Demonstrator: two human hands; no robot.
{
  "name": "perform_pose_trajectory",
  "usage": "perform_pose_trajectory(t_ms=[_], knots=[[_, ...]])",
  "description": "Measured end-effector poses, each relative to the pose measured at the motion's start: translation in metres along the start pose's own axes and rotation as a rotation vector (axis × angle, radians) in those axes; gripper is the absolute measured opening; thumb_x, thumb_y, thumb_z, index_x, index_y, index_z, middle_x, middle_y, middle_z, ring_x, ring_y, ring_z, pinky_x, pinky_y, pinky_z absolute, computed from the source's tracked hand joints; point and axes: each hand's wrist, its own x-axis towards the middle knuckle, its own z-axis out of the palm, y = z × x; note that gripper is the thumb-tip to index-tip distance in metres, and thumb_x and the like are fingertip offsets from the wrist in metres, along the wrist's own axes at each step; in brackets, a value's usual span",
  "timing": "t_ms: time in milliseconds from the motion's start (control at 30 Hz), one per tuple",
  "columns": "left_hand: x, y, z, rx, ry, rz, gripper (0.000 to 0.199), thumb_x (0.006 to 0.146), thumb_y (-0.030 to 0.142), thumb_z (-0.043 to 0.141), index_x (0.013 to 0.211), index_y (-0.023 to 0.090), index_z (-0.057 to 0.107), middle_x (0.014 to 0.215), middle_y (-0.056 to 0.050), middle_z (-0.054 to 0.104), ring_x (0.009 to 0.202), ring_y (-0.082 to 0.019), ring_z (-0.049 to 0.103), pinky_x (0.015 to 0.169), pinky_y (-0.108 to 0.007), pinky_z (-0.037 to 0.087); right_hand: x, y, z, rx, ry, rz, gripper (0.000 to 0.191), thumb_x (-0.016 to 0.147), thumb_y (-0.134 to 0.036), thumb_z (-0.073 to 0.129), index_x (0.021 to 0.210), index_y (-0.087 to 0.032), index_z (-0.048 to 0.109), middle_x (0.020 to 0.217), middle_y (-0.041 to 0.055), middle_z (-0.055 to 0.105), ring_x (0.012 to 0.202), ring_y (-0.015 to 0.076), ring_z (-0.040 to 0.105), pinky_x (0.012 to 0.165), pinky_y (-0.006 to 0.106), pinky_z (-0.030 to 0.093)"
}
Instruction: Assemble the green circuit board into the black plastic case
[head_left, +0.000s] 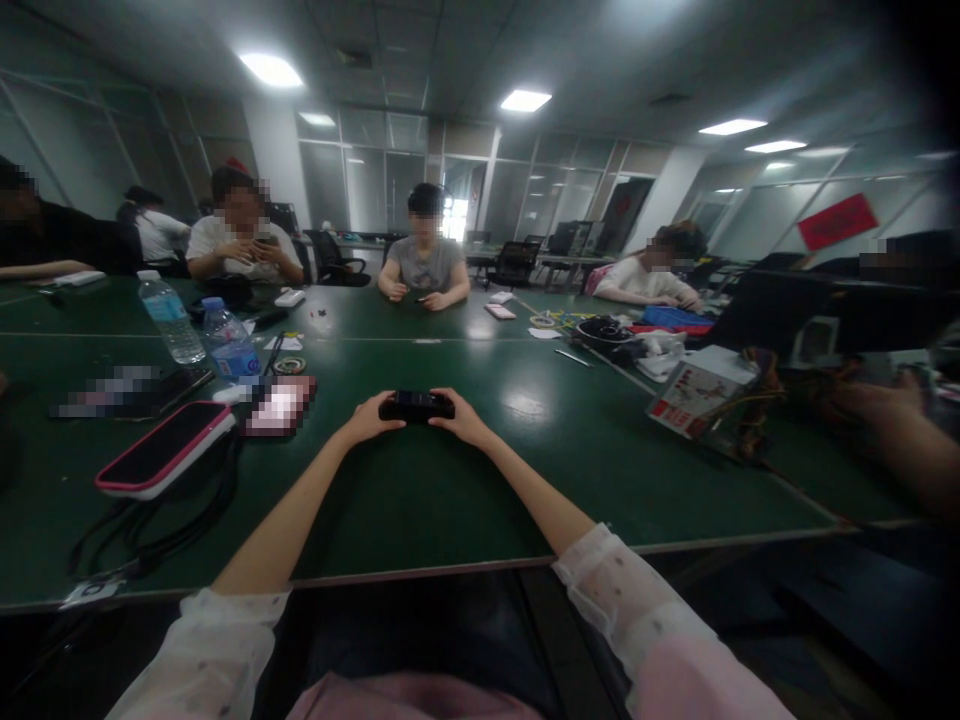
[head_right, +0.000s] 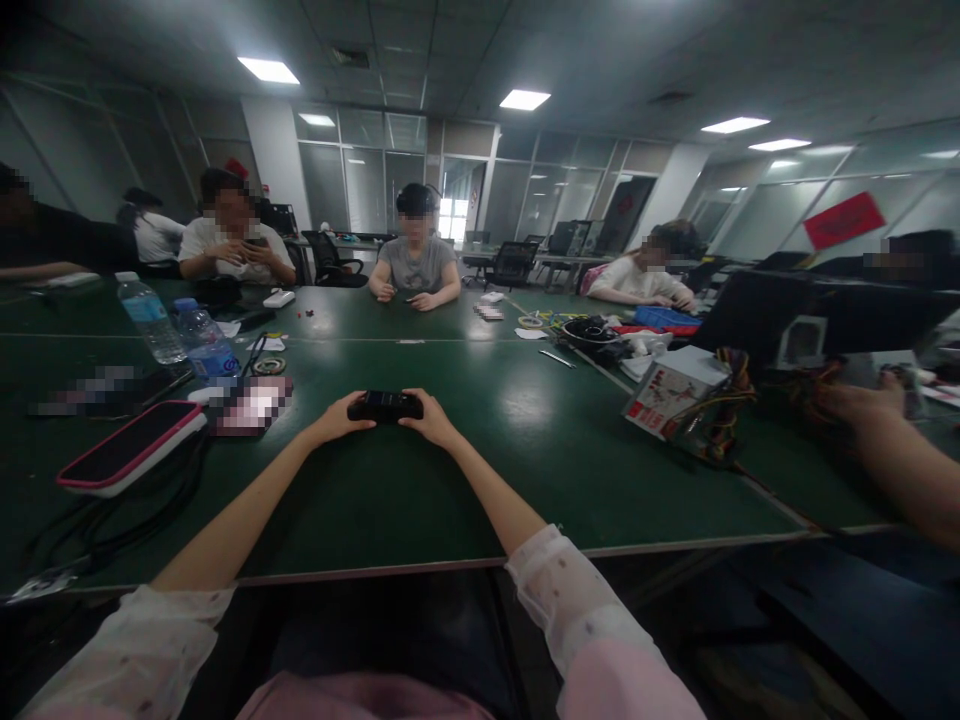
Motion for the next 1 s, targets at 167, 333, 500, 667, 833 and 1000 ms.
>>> perform_pose_trajectory(t_ms=[167,333,500,667,833,1000], knots=[[-0.0025,0.0071,-0.002,0.0,0.01,-0.027,0.066,0.069,0.046,0.072,0.127,0.021,0.051,0.127,-0.01,0.06,0.12,-0.031,0.054,0.101,-0.046,0.04,0.0003,0.0025,0.0019,0.092,0.022,0.001,0.057,0.072,-0.028,0.072,0.124,-0.022,0.049,0.118,0.0074,0.058,0.111,0.0228,0.056,0.098,0.044,0.043],[-0.0019,0.009,-0.0021,0.006,0.007,-0.046,0.064,0.069,0.045,0.073,0.125,0.021,0.052,0.125,-0.01,0.061,0.12,-0.031,0.054,0.101,-0.047,0.04,0.0009,0.0052,0.0029,0.146,0.03,0.029,0.058,0.071,-0.029,0.073,0.123,-0.021,0.048,0.116,0.0076,0.058,0.11,0.0217,0.057,0.099,0.043,0.043],[-0.0001,0.0052,-0.001,0.019,-0.001,-0.037,0.066,0.07,0.047,0.072,0.126,0.02,0.051,0.127,-0.011,0.06,0.119,-0.031,0.054,0.101,-0.048,0.04,0.0007,0.005,0.0021,0.15,0.018,0.025,0.059,0.071,-0.029,0.074,0.124,-0.022,0.048,0.12,0.0083,0.057,0.114,0.0225,0.055,0.1,0.043,0.043],[0.0013,0.0013,0.0004,0.03,0.001,-0.024,0.067,0.071,0.051,0.07,0.127,0.02,0.05,0.127,-0.011,0.059,0.118,-0.031,0.055,0.101,-0.047,0.04,0.0011,0.0052,0.0018,0.131,0.015,0.033,0.062,0.07,-0.029,0.075,0.125,-0.021,0.047,0.12,0.0088,0.058,0.113,0.0231,0.056,0.099,0.044,0.044],[0.0009,0.0,0.0004,0.029,-0.001,-0.014,0.069,0.071,0.054,0.068,0.128,0.02,0.05,0.127,-0.011,0.059,0.118,-0.03,0.055,0.1,-0.044,0.042,0.0005,0.0031,0.0015,0.116,0.012,0.036,0.061,0.072,-0.03,0.074,0.126,-0.022,0.046,0.121,0.0082,0.057,0.113,0.0229,0.056,0.098,0.044,0.044],[-0.0004,0.0012,-0.0004,0.027,-0.005,-0.005,0.07,0.071,0.054,0.068,0.129,0.02,0.049,0.128,-0.011,0.059,0.118,-0.03,0.055,0.1,-0.045,0.041,-0.0003,-0.0011,0.0004,0.099,0.012,0.04,0.058,0.072,-0.029,0.073,0.123,-0.021,0.048,0.117,0.008,0.059,0.109,0.0227,0.058,0.095,0.043,0.046]])
